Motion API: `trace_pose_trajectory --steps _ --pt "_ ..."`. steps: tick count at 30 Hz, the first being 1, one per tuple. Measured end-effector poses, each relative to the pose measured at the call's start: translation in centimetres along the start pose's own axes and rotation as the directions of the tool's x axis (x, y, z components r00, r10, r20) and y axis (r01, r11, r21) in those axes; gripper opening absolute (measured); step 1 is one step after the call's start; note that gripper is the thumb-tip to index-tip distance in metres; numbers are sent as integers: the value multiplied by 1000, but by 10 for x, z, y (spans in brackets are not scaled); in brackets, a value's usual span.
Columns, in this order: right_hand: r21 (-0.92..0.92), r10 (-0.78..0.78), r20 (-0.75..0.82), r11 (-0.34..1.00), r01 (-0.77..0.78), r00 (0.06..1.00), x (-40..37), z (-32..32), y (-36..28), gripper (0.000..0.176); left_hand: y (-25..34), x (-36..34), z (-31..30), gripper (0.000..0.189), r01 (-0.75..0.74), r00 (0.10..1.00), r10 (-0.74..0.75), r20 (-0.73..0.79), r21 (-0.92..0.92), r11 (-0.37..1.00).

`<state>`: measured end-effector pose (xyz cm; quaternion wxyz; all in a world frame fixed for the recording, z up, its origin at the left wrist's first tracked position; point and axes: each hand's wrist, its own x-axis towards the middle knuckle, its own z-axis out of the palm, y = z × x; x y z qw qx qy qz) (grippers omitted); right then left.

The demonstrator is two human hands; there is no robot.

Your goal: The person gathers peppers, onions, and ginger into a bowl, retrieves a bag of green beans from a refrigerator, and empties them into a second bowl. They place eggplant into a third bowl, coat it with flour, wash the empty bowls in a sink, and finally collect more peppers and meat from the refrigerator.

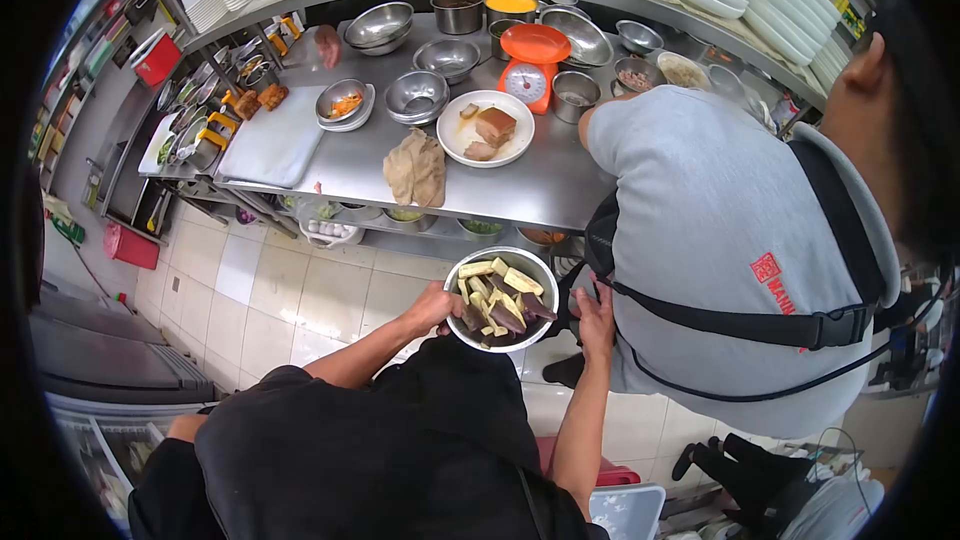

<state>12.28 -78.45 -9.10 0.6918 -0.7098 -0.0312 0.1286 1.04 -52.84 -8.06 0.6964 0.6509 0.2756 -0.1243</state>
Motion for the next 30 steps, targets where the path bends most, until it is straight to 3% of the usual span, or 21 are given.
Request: trace_pose_trajectory --steps 5,10,24,28,30 --pt "74 84 -31 994 -82 996 10 -4 -5 65 15 -7 -2 16 10 998 -9 -57 13 1000" --pt "65 37 -81 997 -31 996 21 -4 -5 76 29 -5 -5 19 7 998 -9 -62 -35 999" --pt "140 118 -266 987 -83 957 48 8 -36 72 77 34 -25 12 26 999 -30 -39 -90 996" --pt "147 108 -354 987 -58 929 36 7 -22 75 90 36 -26 13 43 998 -41 52 -35 998" --pt "152 124 -375 986 -71 919 32 7 -27 77 93 43 -26 13 -3 1000 3 1 -53 999"
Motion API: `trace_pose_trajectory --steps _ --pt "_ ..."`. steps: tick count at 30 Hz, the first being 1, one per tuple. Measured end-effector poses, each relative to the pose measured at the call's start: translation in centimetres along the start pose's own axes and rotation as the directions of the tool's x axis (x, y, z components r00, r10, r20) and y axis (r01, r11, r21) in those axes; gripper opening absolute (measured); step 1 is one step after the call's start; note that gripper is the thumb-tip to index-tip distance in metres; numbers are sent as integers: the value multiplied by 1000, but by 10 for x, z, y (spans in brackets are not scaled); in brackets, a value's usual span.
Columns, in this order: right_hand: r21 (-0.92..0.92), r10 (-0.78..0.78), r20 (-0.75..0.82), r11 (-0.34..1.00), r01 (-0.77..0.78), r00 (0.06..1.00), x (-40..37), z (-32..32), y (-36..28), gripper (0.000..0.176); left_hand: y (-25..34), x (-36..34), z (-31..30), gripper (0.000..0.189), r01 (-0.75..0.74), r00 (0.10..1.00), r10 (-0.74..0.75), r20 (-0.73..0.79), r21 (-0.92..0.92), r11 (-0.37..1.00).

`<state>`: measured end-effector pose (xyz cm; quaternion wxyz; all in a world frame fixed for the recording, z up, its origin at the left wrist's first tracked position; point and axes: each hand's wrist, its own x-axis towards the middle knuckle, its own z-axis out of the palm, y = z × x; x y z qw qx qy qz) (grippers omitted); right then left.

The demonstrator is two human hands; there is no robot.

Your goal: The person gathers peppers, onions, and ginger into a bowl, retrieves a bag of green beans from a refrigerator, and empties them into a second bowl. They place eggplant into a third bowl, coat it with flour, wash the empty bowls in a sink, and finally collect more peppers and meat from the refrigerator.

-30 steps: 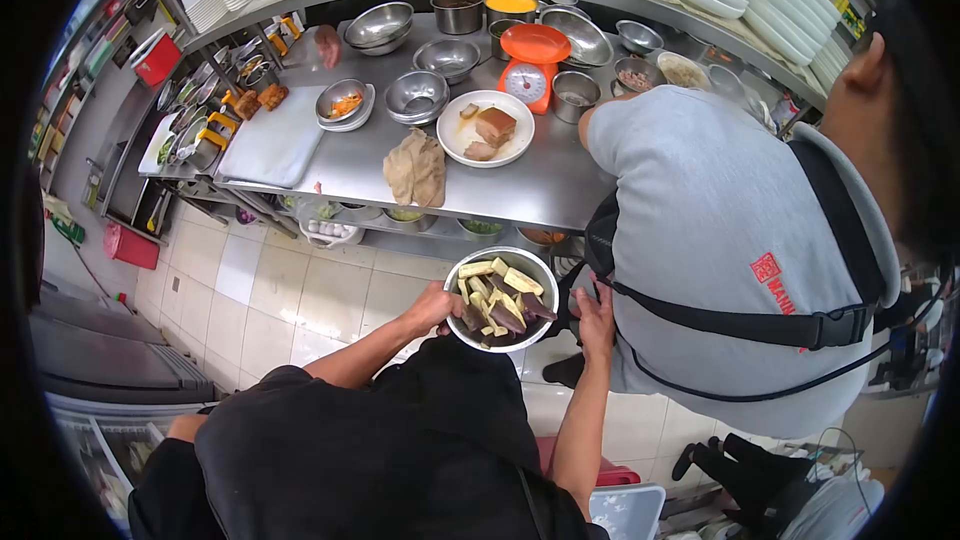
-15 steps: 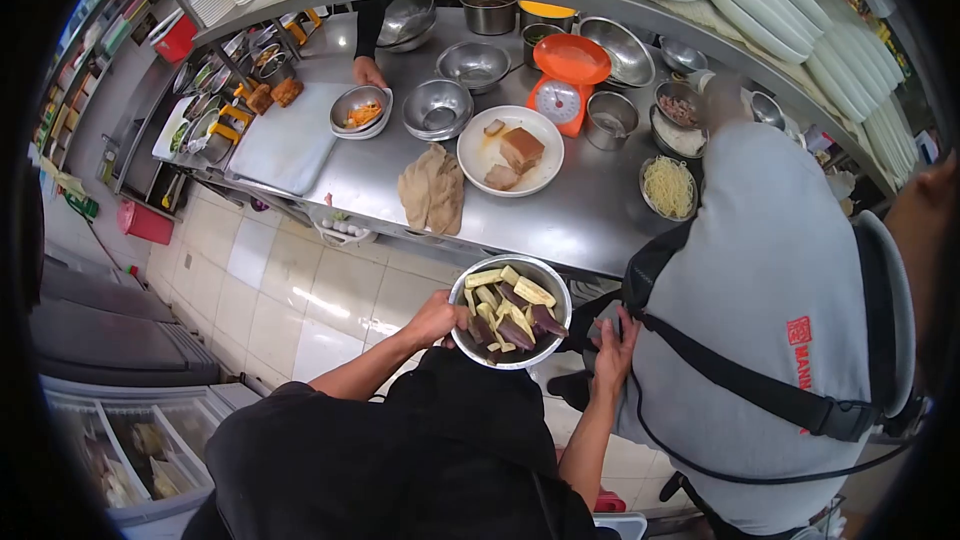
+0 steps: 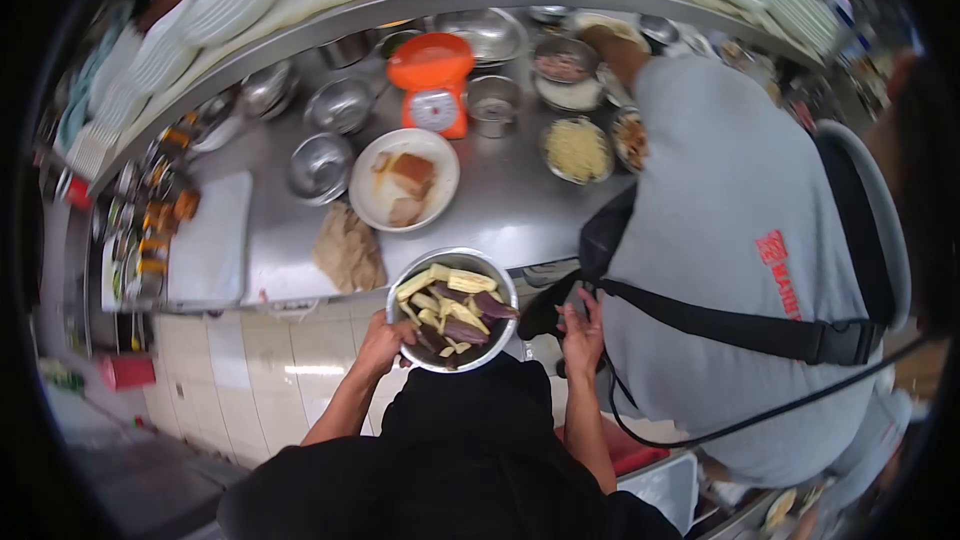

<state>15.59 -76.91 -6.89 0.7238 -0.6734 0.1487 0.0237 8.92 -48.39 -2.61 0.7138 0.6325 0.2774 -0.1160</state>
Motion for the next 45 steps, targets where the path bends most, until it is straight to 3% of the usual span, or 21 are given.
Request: trace_pose_trajectory --steps 3,7,8,12,16,19,23,25,26,28,31,32,33,36,37,39,45 --pt "15 43 -65 999 -42 997 -4 -5 -2 75 12 6 4 13 8 997 -6 76 -24 1000" --pt "-41 87 -194 994 -97 977 -17 -16 -9 54 32 9 13 13 44 991 -40 126 -30 999" --pt "-40 65 -260 996 -78 963 -18 -18 -9 41 36 11 17 13 43 990 -40 135 -19 999" --pt "-50 -85 -425 996 71 901 -27 -31 -10 24 39 26 31 13 86 978 -85 188 5 996" --pt "-69 -124 -538 992 103 834 -39 -54 -15 18 46 37 55 14 124 962 -134 239 56 991" --pt "-123 26 -667 982 -144 745 -53 -70 -30 23 49 48 79 15 117 955 -137 263 90 989" --pt "-68 22 -772 991 -118 635 -67 -103 -17 16 47 61 106 16 95 954 -117 275 92 991" --pt "-58 -87 -812 996 69 578 -72 -117 -6 19 48 63 117 16 99 949 -129 287 118 988" --pt "-56 -78 -809 997 55 583 -80 -124 -10 19 54 60 124 16 128 948 -158 277 123 984" --pt "-221 -232 -786 971 90 572 -85 -133 -14 30 49 61 131 16 135 955 -163 249 126 983" --pt "-215 -185 -817 977 10 547 -95 -111 -56 23 44 66 138 17 140 972 -150 181 71 988" --pt "-465 -377 -714 885 4 590 -94 -120 -48 22 40 71 138 17 120 983 -122 137 21 993" --pt "-463 -376 -710 887 8 596 -92 -128 -39 22 40 75 138 17 117 984 -118 130 19 993" --pt "-381 -193 -491 924 -10 850 -74 -140 -11 20 32 96 126 20 98 992 -105 -70 -102 990" --pt "-267 -160 -463 963 35 872 -59 -141 8 20 29 104 120 20 95 992 -102 -73 -97 991" --pt "-241 -160 -469 969 49 868 -31 -137 30 23 25 119 111 20 87 978 -130 -162 -247 965" --pt "-360 -222 -381 930 77 898 63 -114 -31 23 31 124 105 22 98 979 -138 -152 -244 965"
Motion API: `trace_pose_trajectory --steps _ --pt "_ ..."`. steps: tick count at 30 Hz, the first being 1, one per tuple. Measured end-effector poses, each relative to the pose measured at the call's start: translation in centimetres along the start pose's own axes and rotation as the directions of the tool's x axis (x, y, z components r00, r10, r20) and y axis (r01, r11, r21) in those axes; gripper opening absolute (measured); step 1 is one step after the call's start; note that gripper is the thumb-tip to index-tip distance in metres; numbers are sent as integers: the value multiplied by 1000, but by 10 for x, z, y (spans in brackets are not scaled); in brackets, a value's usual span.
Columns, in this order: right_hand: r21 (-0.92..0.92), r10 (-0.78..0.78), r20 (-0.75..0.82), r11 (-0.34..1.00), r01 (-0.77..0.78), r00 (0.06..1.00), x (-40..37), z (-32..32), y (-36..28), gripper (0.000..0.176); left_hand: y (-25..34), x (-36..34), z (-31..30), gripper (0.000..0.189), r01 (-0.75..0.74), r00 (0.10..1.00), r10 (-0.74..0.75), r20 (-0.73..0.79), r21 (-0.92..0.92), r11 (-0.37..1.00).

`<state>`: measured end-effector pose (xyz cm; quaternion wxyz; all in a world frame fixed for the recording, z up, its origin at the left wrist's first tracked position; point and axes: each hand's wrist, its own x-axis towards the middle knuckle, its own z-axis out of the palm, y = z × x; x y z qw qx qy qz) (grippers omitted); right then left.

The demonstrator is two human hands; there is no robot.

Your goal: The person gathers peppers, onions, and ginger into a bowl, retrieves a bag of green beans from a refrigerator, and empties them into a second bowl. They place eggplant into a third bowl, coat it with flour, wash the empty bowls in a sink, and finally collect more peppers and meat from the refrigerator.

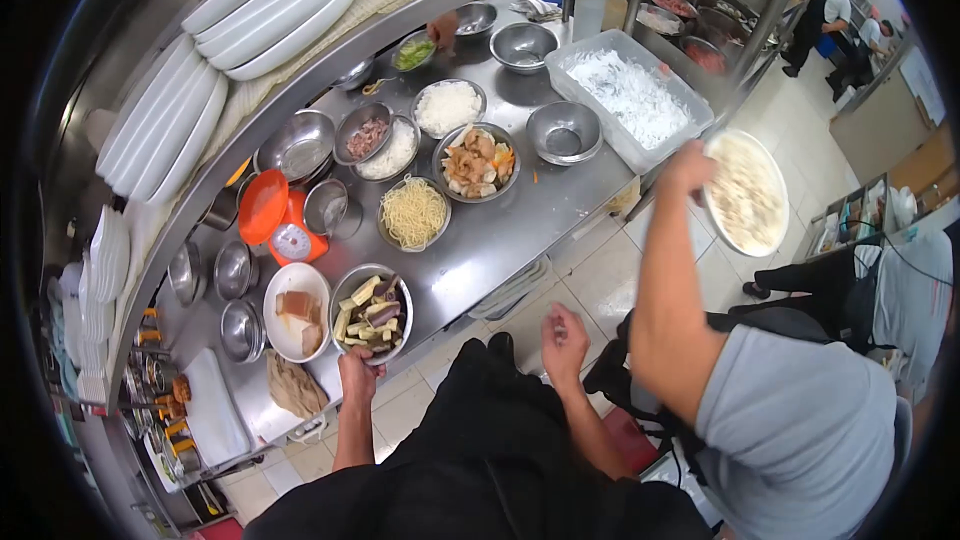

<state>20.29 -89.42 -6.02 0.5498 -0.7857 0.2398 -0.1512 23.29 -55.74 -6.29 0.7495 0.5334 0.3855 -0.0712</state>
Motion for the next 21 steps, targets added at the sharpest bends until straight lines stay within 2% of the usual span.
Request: trace_pose_trajectory --steps 2,4,6,10,12,14,16,17,19,20,21 --pt "84 -41 -37 996 44 998 33 17 -19 23 9 -13 18 24 -87 995 88 45 -19 996" --pt "92 -147 -103 983 157 984 70 33 -26 23 14 -19 29 25 -75 993 70 96 56 996" --pt "52 -175 -168 981 186 970 109 36 -50 23 26 -21 51 26 -61 985 35 168 152 987" --pt "-137 -275 -269 960 246 923 211 15 -62 28 39 -21 103 27 -43 911 -50 409 217 975" --pt "-391 -365 -243 885 254 899 268 -11 -64 30 50 -22 146 24 -92 855 -34 517 215 972" --pt "-474 -281 -186 865 164 942 330 -36 -59 32 54 -13 186 26 -58 814 -71 577 203 977" --pt "-547 -146 -86 833 76 986 378 -58 -59 39 64 -10 229 22 -90 806 -37 591 184 979" --pt "-547 -141 -74 833 78 987 403 -63 -48 39 67 -4 248 21 -100 817 -40 576 210 973" --pt "-799 84 -1 599 -51 997 453 -63 -10 51 76 7 286 20 -119 835 -26 549 228 966" --pt "-846 340 97 523 -102 935 475 -60 6 69 81 14 302 21 -143 845 -12 534 248 958" --pt "-764 494 200 619 -181 846 462 -57 -9 67 87 19 318 21 -148 853 5 523 233 961"
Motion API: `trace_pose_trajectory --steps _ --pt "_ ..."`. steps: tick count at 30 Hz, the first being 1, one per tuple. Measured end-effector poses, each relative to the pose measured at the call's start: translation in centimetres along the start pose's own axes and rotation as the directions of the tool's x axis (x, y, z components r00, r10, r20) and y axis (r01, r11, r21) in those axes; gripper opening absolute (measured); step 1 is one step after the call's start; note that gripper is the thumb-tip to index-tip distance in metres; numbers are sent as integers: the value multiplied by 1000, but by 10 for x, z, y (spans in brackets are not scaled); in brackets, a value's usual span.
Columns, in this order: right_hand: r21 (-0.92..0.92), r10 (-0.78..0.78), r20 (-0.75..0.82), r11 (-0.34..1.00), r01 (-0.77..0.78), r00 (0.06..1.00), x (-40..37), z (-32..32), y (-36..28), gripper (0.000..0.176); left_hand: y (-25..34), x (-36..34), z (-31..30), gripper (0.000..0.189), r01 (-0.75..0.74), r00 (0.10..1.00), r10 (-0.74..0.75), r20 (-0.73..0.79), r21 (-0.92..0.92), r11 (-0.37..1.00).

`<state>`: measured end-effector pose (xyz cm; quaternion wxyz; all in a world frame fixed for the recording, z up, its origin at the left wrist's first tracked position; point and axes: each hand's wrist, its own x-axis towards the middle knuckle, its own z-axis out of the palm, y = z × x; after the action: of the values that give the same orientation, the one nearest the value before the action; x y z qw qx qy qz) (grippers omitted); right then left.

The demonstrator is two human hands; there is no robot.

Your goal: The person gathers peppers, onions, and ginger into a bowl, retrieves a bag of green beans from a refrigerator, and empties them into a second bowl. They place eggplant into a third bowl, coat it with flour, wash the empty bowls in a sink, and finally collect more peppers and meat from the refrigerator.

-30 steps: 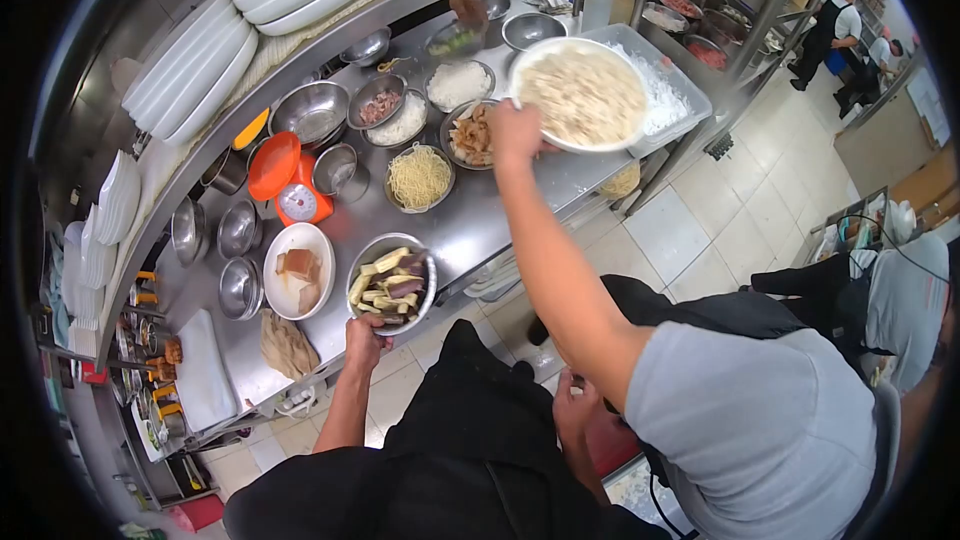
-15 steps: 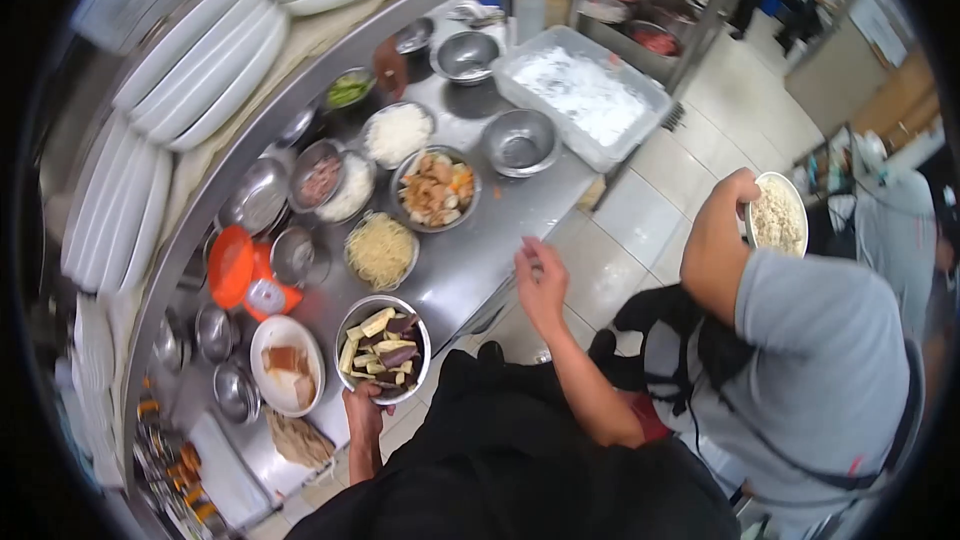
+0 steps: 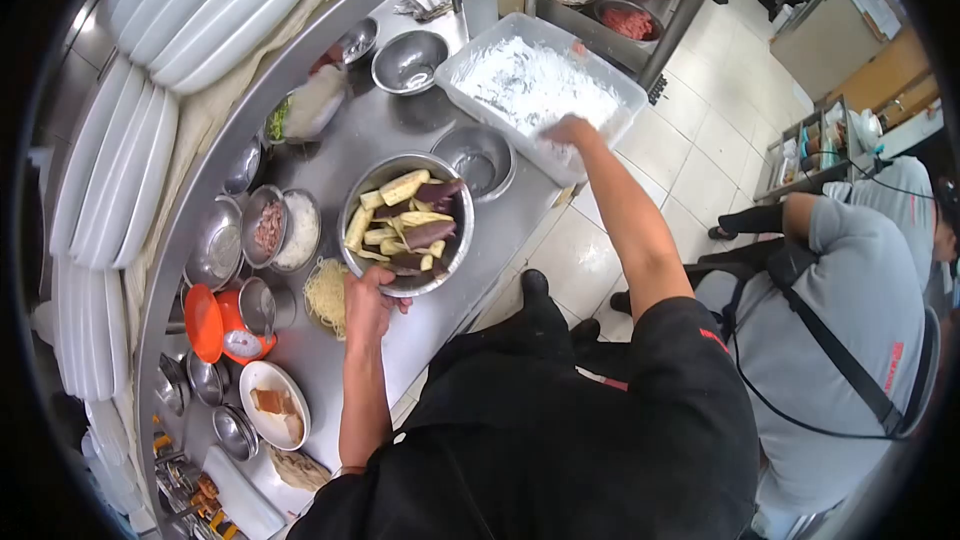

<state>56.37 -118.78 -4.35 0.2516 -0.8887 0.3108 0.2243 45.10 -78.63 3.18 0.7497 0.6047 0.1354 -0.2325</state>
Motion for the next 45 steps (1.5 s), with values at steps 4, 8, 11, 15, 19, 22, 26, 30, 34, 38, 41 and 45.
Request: trace_pose_trajectory --steps 4,8,11,15,19,22,26,30,34,38,41,45 --pt "335 -129 198 941 57 972 18 36 1 32 27 33 27 21 -54 991 44 -124 -78 995" --pt "349 -384 -148 842 412 911 44 37 -34 27 28 52 45 26 -72 974 41 -221 -134 988" --pt "-10 -642 -295 742 670 707 88 26 -81 30 28 53 65 26 -77 954 34 -297 -133 988" --pt "-57 -929 -226 312 948 292 127 50 -100 28 19 58 85 26 -76 949 15 -315 -182 980" --pt "-15 -979 203 24 1000 27 113 39 -60 22 22 49 111 26 -126 908 33 -417 -197 972" --pt "-27 -942 332 36 999 43 74 25 -1 14 15 49 112 25 -128 909 42 -414 -183 975" --pt "-355 -604 701 166 920 380 23 -29 39 37 12 58 122 23 -88 953 12 -304 -237 967" --pt "-786 -229 311 483 385 922 -15 -72 23 104 9 71 138 24 -75 967 19 -256 -212 974" --pt "-668 -156 330 658 347 931 -20 -58 22 123 18 88 171 25 -4 976 -31 -217 -162 987" --pt "-569 -371 286 677 468 884 -3 -19 39 101 3 118 186 28 36 999 -40 -34 -129 991" --pt "-627 -371 363 581 519 855 8 -14 45 80 -8 129 205 34 79 996 -82 -17 -153 985" --pt "-167 -863 18 495 853 504 39 3 85 55 -29 128 226 44 -83 997 79 -23 -241 967"
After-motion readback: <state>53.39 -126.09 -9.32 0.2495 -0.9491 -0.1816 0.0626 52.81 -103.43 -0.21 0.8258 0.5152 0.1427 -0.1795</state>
